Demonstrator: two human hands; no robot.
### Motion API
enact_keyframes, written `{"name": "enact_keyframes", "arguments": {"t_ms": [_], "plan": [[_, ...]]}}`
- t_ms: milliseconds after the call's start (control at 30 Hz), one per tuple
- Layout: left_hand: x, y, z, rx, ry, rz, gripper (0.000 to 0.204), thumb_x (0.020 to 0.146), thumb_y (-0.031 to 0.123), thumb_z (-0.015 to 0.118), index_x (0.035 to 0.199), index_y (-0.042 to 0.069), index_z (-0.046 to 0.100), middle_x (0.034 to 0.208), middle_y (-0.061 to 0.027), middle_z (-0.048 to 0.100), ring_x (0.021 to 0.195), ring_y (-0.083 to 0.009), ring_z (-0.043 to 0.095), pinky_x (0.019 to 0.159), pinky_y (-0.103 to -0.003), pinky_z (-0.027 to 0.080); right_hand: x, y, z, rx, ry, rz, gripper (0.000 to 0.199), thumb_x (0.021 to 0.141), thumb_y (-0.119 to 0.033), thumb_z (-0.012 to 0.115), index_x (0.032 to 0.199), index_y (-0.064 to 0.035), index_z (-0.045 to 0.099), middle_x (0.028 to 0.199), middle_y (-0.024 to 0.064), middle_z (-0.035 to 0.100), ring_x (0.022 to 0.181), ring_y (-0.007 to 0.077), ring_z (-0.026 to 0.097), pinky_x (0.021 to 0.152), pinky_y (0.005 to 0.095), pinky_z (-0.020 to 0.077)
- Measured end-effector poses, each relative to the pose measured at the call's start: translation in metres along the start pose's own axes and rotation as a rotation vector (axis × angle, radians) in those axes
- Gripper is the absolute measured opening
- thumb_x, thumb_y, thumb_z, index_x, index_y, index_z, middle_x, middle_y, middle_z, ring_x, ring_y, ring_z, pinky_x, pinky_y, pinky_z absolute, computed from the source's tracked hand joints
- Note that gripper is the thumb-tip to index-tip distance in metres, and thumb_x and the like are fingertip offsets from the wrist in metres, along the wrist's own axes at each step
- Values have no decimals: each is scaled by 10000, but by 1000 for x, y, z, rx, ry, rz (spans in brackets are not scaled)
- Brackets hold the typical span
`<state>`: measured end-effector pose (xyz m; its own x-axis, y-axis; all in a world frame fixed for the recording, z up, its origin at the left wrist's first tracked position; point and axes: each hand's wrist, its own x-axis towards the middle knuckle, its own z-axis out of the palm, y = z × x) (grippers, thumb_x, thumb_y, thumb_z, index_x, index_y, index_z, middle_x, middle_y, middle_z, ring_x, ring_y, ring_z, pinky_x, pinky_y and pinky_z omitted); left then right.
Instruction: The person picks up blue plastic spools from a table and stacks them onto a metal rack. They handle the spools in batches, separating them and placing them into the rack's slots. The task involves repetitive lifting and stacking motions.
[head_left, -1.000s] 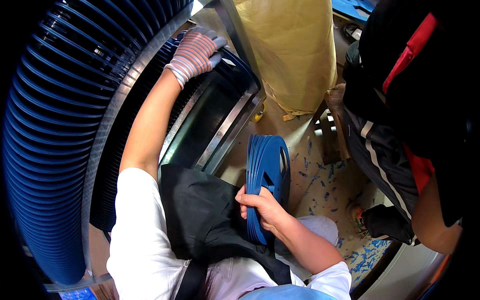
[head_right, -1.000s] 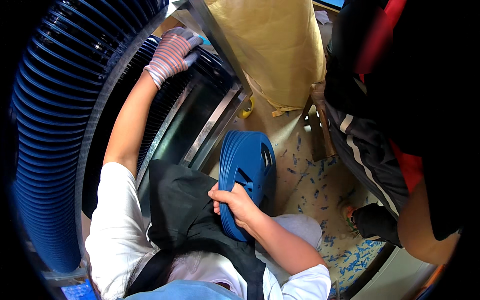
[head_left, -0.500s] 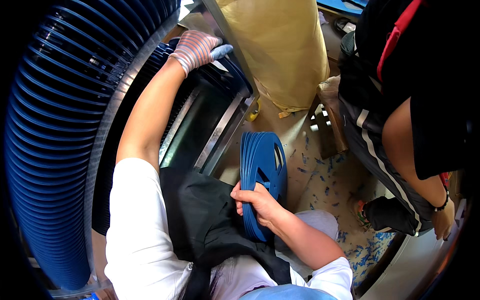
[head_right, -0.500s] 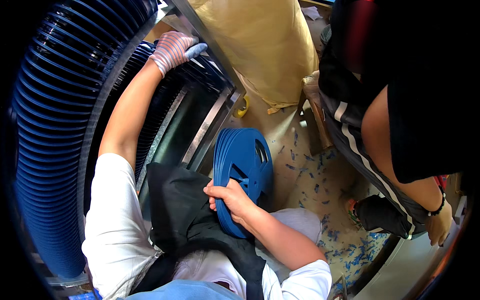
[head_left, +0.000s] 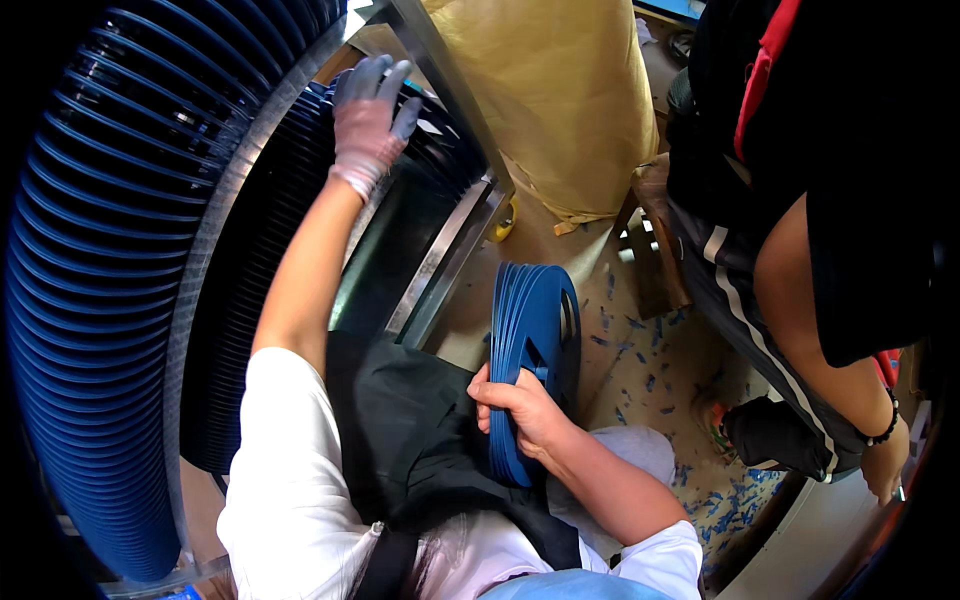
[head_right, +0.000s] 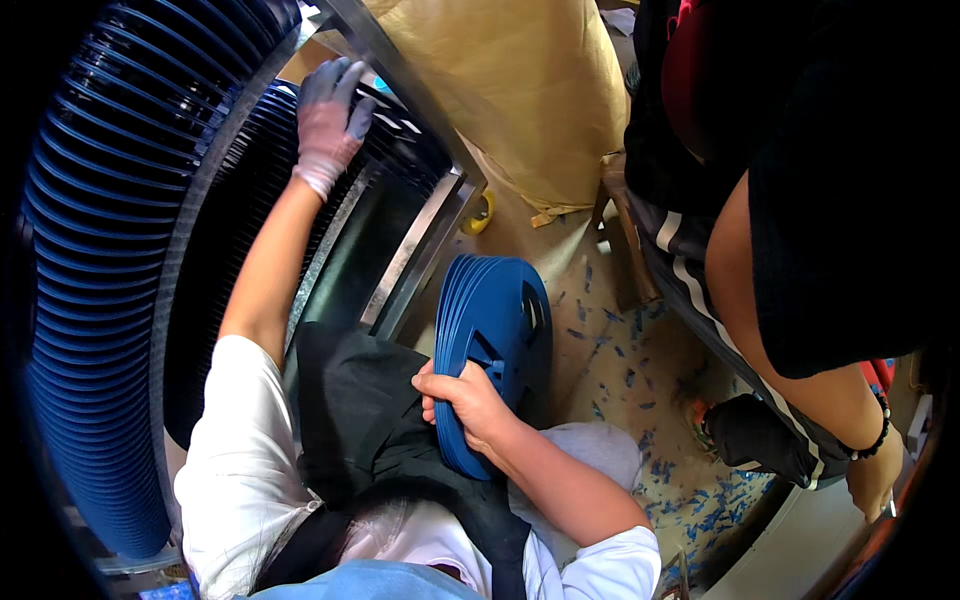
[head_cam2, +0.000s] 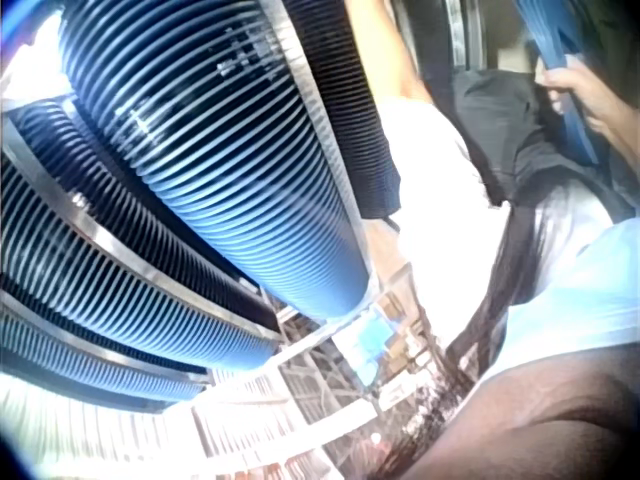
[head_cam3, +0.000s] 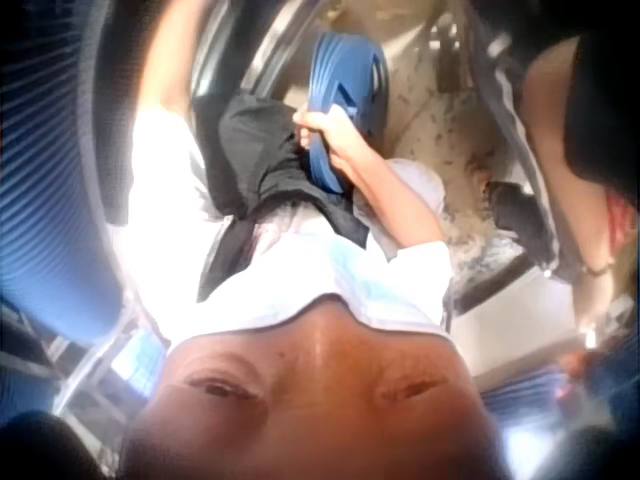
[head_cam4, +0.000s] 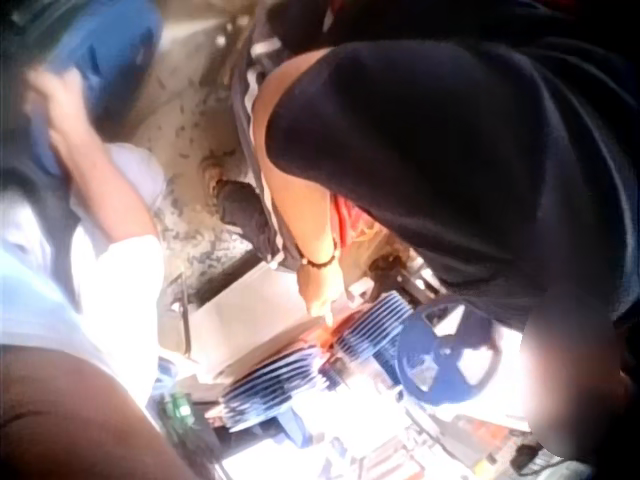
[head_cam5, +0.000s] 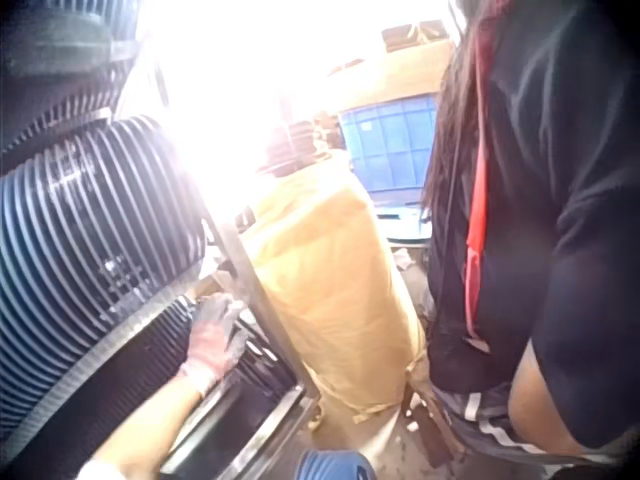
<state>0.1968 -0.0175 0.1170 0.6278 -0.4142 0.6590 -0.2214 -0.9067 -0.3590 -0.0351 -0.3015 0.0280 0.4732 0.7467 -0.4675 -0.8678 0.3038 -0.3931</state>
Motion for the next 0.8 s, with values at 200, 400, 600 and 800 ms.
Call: {"name": "enact_keyframes", "arguments": {"t_ms": [200,400,600,800], "plan": [[-133,16,84,-608,403,-1184,647,924,401,490,1400,-9,337,1403,-265,362,1298,-379,354,1094,-412,270,6,4,3,-8,-30,37,151,812,-126,674,881,-49,564,682,33,569,567,107,556,533,250,487],[-92,64,106,-1201,353,-1342,938,896,663,388,1503,57,8,1558,-97,140,1399,-260,212,1141,-365,152,6,9,-3,-21,11,10,158,803,-125,673,880,-45,562,673,41,567,560,119,556,528,255,480],[-35,89,11,-67,35,-391,686,783,405,626,1297,-4,428,1331,-216,420,1242,-387,373,1025,-573,248,9,8,-7,-41,85,-37,138,798,-118,666,857,-50,561,638,41,562,545,131,556,524,263,475],[-51,76,19,133,-148,-297,668,722,374,649,1289,64,482,1332,-138,465,1277,-338,365,1047,-599,202,8,11,1,-36,41,-29,129,794,-117,665,838,-48,565,623,41,560,531,139,554,514,276,468]]}}
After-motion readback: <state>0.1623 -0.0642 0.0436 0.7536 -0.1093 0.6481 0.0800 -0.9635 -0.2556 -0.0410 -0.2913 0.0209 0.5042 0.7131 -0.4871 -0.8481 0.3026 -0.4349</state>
